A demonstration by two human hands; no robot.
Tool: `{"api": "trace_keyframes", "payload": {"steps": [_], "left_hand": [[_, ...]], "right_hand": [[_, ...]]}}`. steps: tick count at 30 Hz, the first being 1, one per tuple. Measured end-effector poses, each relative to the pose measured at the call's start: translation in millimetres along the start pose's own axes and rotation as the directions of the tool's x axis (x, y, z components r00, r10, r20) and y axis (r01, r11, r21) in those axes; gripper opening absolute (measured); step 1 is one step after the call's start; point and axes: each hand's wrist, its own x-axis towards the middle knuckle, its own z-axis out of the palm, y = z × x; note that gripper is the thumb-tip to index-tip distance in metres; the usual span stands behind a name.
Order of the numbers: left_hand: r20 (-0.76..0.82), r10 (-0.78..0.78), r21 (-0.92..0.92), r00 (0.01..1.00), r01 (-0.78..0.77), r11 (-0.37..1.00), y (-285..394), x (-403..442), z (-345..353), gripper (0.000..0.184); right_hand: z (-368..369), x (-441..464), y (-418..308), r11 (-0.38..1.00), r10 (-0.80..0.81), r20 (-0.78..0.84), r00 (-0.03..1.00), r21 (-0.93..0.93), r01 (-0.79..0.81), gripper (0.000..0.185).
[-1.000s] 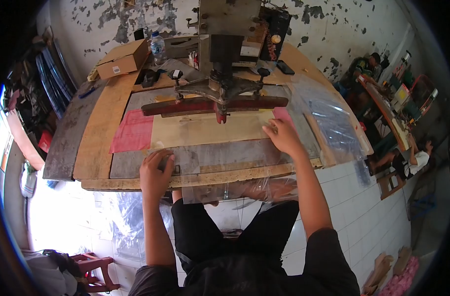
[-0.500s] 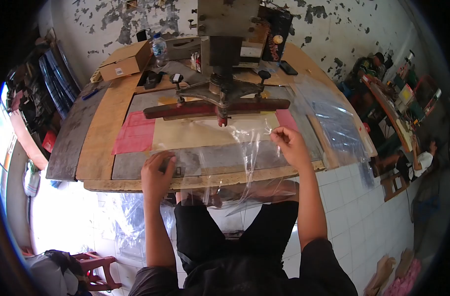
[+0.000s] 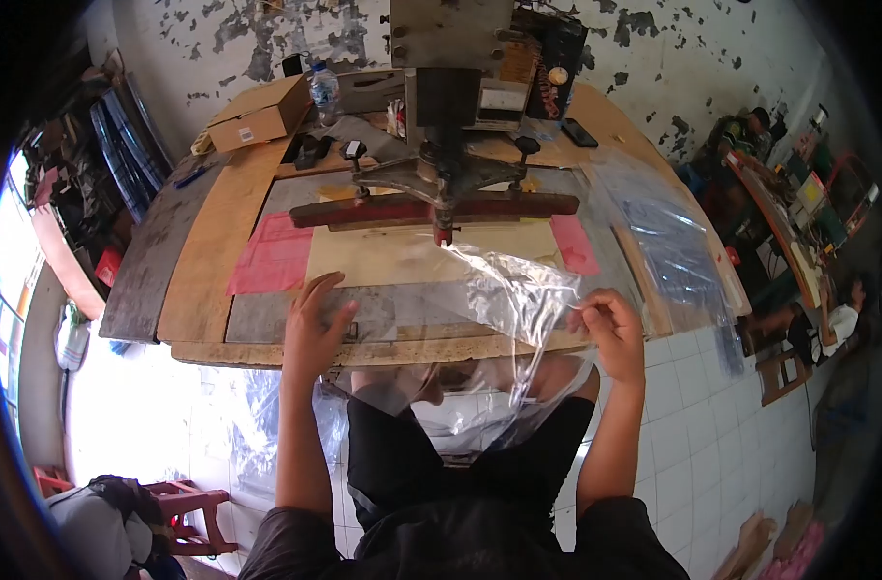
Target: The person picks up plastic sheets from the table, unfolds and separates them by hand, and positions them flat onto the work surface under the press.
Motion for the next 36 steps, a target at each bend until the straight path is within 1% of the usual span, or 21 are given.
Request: {"api": "trace_keyframes", "payload": {"steps": [2,4,5,6,8,9,10,11,12,14,15,16,17,18,20,22,24,25,30,32,36], "left_hand": [[0.089,-0.023,-0.089,0.996,0.031,0.996,6.2,5.7,3.1,0.053],[0.12,-0.019,-0.1,0.993,0.031,0.995,10.0,12.6,12.0,0.057],[0.155,-0.002,-0.111,0.988,0.02,0.994,12.3,14.0,16.1,0.061],[0.146,-0.008,-0.114,0.989,0.025,0.993,15.5,13.2,18.9,0.061],[0.241,0.067,-0.146,0.968,-0.032,0.989,21.2,14.3,23.9,0.063],[0.239,0.069,-0.149,0.969,-0.034,0.988,25.1,13.4,23.3,0.063],[0.351,0.087,-0.251,0.932,0.004,0.968,30.5,11.4,21.3,0.057],[0.457,0.118,-0.344,0.881,0.053,0.937,33.8,9.5,21.1,0.052],[0.46,0.125,-0.346,0.879,0.048,0.937,33.1,7.3,22.2,0.052],[0.507,-0.012,-0.621,0.862,0.375,0.688,26.6,3.1,20.5,0.035],[0.509,-0.016,-0.618,0.861,0.378,0.689,23.2,5.7,16.0,0.035],[0.443,-0.084,-0.649,0.893,0.384,0.657,19.4,9.5,8.3,0.028],[0.373,-0.158,-0.68,0.914,0.385,0.624,14.7,11.8,1.9,0.021],[0.371,-0.169,-0.675,0.913,0.39,0.626,7.7,12.8,-1.5,0.021],[0.195,-0.261,-0.642,0.945,0.324,0.695,-5.6,16.3,-3.5,0.02],[0.165,-0.285,-0.647,0.944,0.322,0.692,-6.1,15.5,-0.4,0.021],[0.091,-0.298,-0.638,0.95,0.286,0.715,-15.3,14.1,12.1,0.019],[0.103,-0.299,-0.635,0.949,0.294,0.714,-16.9,13.9,14.7,0.019],[0.111,-0.375,-0.59,0.92,0.365,0.72,-16.1,12.2,12.8,0.024],[0.09,-0.361,-0.637,0.928,0.332,0.695,-17.3,10.5,17.8,0.025],[0.075,-0.351,-0.602,0.933,0.323,0.73,-14.8,8.8,15.7,0.024]], "right_hand": [[-10.1,-5.6,5.3,0.999,-0.038,0.043,0.998,0.034,0.037,0.023],[-24.4,-8.0,14.3,0.965,-0.212,0.011,0.977,0.162,0.207,0.031],[-38.9,-10.2,27.7,0.957,-0.283,-0.038,0.958,0.046,0.285,0.033],[-37.2,-6.8,23.5,0.957,-0.286,-0.028,0.958,0.045,0.287,0.033],[-33.2,-3.4,14.9,0.874,-0.377,-0.003,0.926,0.331,0.357,0.032],[-25.7,0.5,6.9,0.859,-0.418,-0.032,0.908,0.312,0.406,0.029],[-21.1,1.3,5.0,0.859,-0.42,-0.034,0.907,0.308,0.409,0.029],[-17.5,1.2,4.0,0.909,-0.301,-0.111,0.947,0.266,0.321,0.028],[-13.7,1.2,3.9,0.947,-0.18,-0.196,0.964,0.232,0.223,0.027],[-4.1,10.2,5.6,0.952,-0.179,-0.222,0.959,0.209,0.226,0.022],[2.3,13.1,4.5,0.986,-0.102,-0.231,0.967,0.106,0.13,0.021],[7.1,15.8,5.0,1.0,-0.023,-0.243,0.97,0.005,0.025,0.02],[9.5,19.9,14.2,0.999,-0.03,-0.206,0.978,-0.024,0.026,0.02],[14.8,23.2,21.4,1.0,-0.024,-0.198,0.98,-0.017,0.021,0.02],[31.7,29.9,35.3,0.998,0.013,-0.172,0.985,-0.054,-0.022,0.02],[43.2,33.8,51.0,0.999,0.011,-0.174,0.985,-0.048,-0.019,0.019],[48.3,36.1,61.2,0.992,0.072,-0.152,0.986,-0.094,-0.086,0.019],[50.1,36.3,64.5,0.997,0.06,-0.163,0.985,-0.037,-0.067,0.019],[46.1,33.4,66.2,0.995,0.089,-0.171,0.981,-0.036,-0.097,0.018],[45.7,32.8,66.2,0.992,0.118,-0.184,0.976,-0.027,-0.125,0.018],[44.8,30.9,60.5,0.984,0.164,-0.163,0.973,-0.046,-0.174,0.024]]}}
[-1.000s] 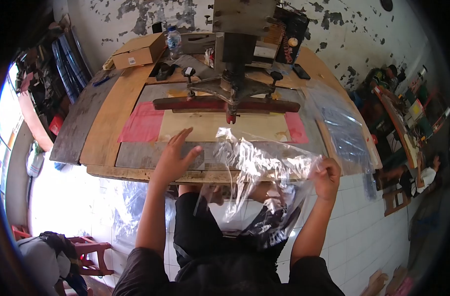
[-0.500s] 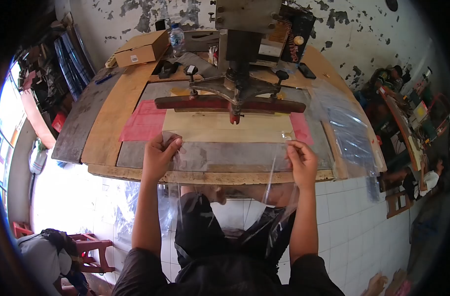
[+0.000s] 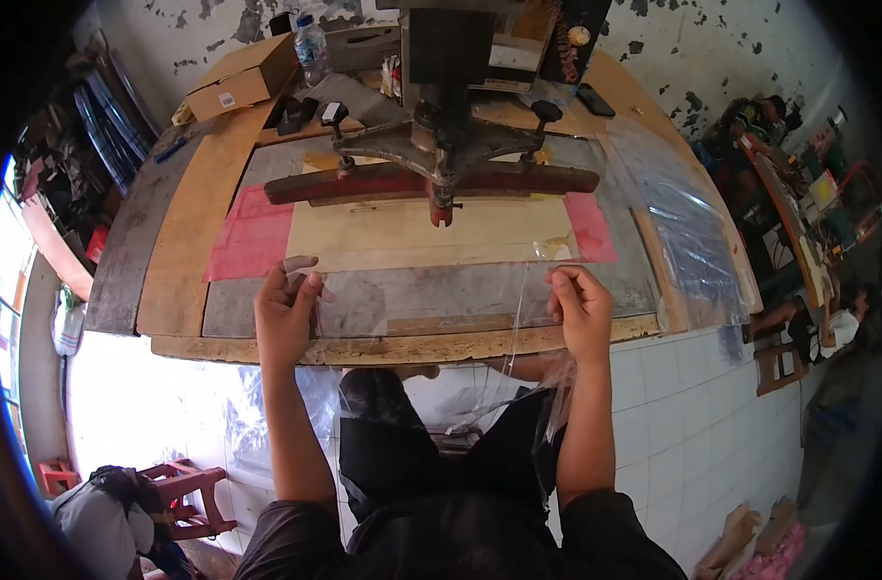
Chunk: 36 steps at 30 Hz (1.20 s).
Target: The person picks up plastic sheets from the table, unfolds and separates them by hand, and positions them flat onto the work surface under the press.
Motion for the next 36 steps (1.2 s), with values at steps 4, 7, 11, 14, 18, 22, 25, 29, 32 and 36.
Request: {"api": "trace_keyframes", "payload": {"steps": [4,7,11,14,18,22,25,29,32,36], "left_hand": [[-0.01,0.034,0.055,0.999,-0.033,0.998,4.2,-1.1,0.7,0.024],[-0.004,-0.003,0.079,1.0,0.003,0.997,4.2,-0.9,-1.1,0.023],[-0.038,-0.002,0.099,0.999,0.005,0.995,-3.5,0.8,-4.5,0.021],[-0.053,0.034,0.1,0.998,-0.029,0.995,0.1,-1.1,-0.9,0.021],[-0.011,0.027,-0.018,1.0,-0.027,0.999,5.7,-1.2,-1.0,0.023],[0.018,-0.002,-0.068,1.0,0.003,0.998,8.6,0.2,-3.9,0.024],[0.005,-0.015,-0.133,1.0,0.016,0.991,10.2,-1.1,-2.4,0.026],[-0.034,0.024,-0.079,0.999,-0.027,0.997,8.4,-1.3,-1.1,0.033],[-0.051,0.021,-0.105,0.998,-0.026,0.994,2.4,0.4,-1.6,0.035],[-0.017,-0.007,-0.084,1.0,0.006,0.996,4.4,1.0,-4.1,0.031]], "right_hand": [[-0.4,1.9,2.7,1.0,-0.006,0.016,1.0,-0.01,0.006,0.029],[-1.4,3.1,3.9,1.0,-0.009,0.036,0.999,-0.009,0.01,0.029],[-0.4,3.5,3.4,0.999,-0.01,0.052,0.999,-0.047,0.012,0.029],[2.3,3.2,1.4,0.997,0.037,0.02,0.999,-0.073,-0.035,0.028],[3.3,4.1,3.9,0.999,0.006,-0.002,1.0,-0.046,-0.006,0.027],[4.8,3.3,1.0,0.998,0.018,-0.041,0.999,-0.065,-0.021,0.028],[6.5,3.9,1.1,0.995,0.017,-0.053,0.998,-0.096,-0.022,0.03],[7.3,5.2,0.3,0.991,0.009,-0.051,0.999,-0.134,-0.016,0.031],[8.0,5.5,-0.9,0.989,0.005,-0.04,0.999,-0.145,-0.01,0.032],[7.3,5.9,0.7,0.989,0.001,-0.035,0.999,-0.147,-0.006,0.033]]}}
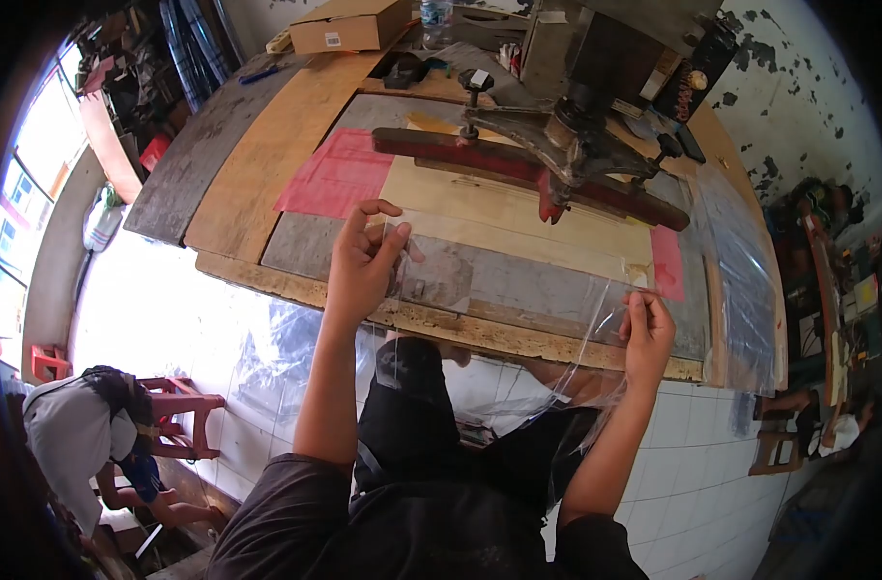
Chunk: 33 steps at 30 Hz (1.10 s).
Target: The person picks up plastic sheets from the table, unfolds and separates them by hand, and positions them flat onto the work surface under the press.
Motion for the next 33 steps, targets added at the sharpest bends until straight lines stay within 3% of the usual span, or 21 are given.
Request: {"api": "trace_keyframes", "payload": {"steps": [4,6,19,28,33], "left_hand": [[0.001,-0.041,0.019,0.999,0.041,0.999,9.2,-2.1,2.6,0.028],[-0.001,0.029,0.048,1.0,-0.029,0.998,5.2,-1.2,3.0,0.029],[0.0,0.039,0.06,0.999,-0.039,0.997,3.5,-0.9,4.0,0.031],[0.005,0.019,0.134,1.0,-0.019,0.991,2.7,-1.8,6.5,0.041],[0.013,0.055,0.122,0.998,-0.056,0.991,-5.7,0.8,4.9,0.05]], "right_hand": [[0.2,-0.4,-0.8,1.0,0.005,-0.002,1.0,-0.004,-0.005,0.032],[-0.1,-0.5,1.7,1.0,0.005,-0.012,1.0,0.0,-0.005,0.031],[0.3,-1.6,-0.6,1.0,0.008,-0.025,1.0,0.003,-0.008,0.032],[-1.2,-2.7,0.1,0.999,0.025,-0.048,0.999,0.027,-0.023,0.028],[-3.3,-2.8,2.9,0.997,0.028,0.023,0.999,0.078,-0.03,0.027]]}}
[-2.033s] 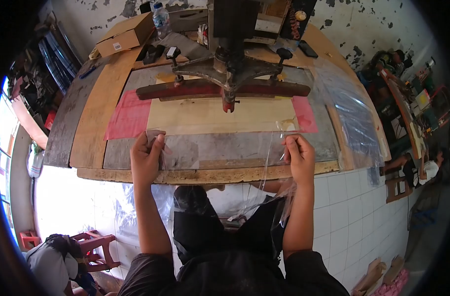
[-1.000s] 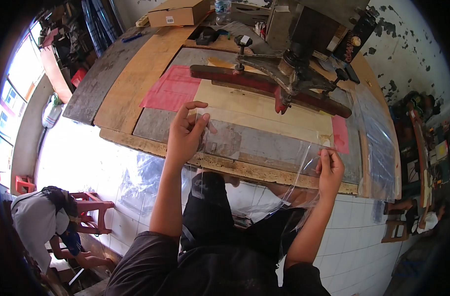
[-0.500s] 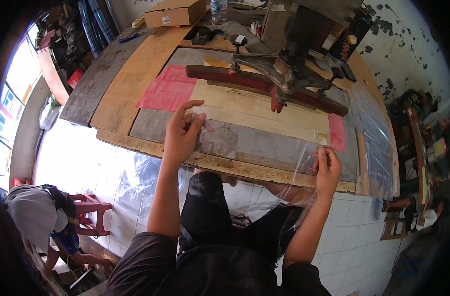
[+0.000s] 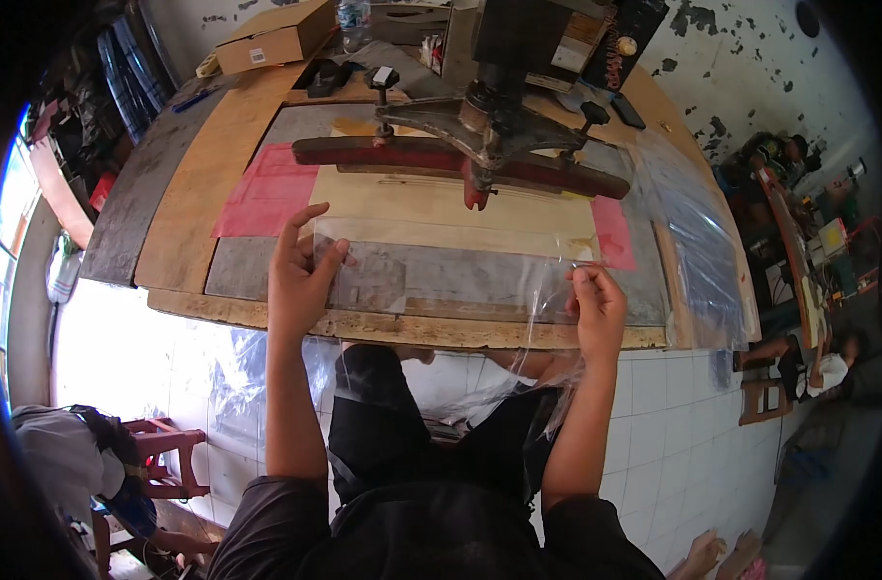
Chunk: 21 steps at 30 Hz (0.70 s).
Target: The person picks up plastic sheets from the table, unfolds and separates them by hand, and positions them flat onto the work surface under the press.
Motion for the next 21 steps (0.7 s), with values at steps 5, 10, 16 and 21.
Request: {"api": "trace_keyframes", "payload": {"steps": [5,10,16,21], "left_hand": [[0.004,0.015,-0.009,1.0,-0.015,1.0,6.8,-1.5,1.9,0.054],[-0.012,0.008,0.019,1.0,-0.008,1.0,3.8,-1.4,0.9,0.056],[0.006,-0.022,0.079,1.0,0.021,0.997,6.9,-1.8,-0.9,0.056],[0.0,-0.012,0.051,1.0,0.012,0.999,3.2,-1.0,-0.4,0.056]], "right_hand": [[3.5,0.8,-1.5,0.999,0.007,0.029,1.0,0.037,-0.008,0.02],[0.8,1.3,1.8,1.0,-0.005,0.059,0.998,-0.01,0.006,0.016],[-0.2,0.4,5.6,0.996,-0.08,0.038,0.996,-0.044,0.082,0.016],[0.4,-0.9,0.8,0.997,-0.067,0.05,0.997,-0.035,0.068,0.016]]}}
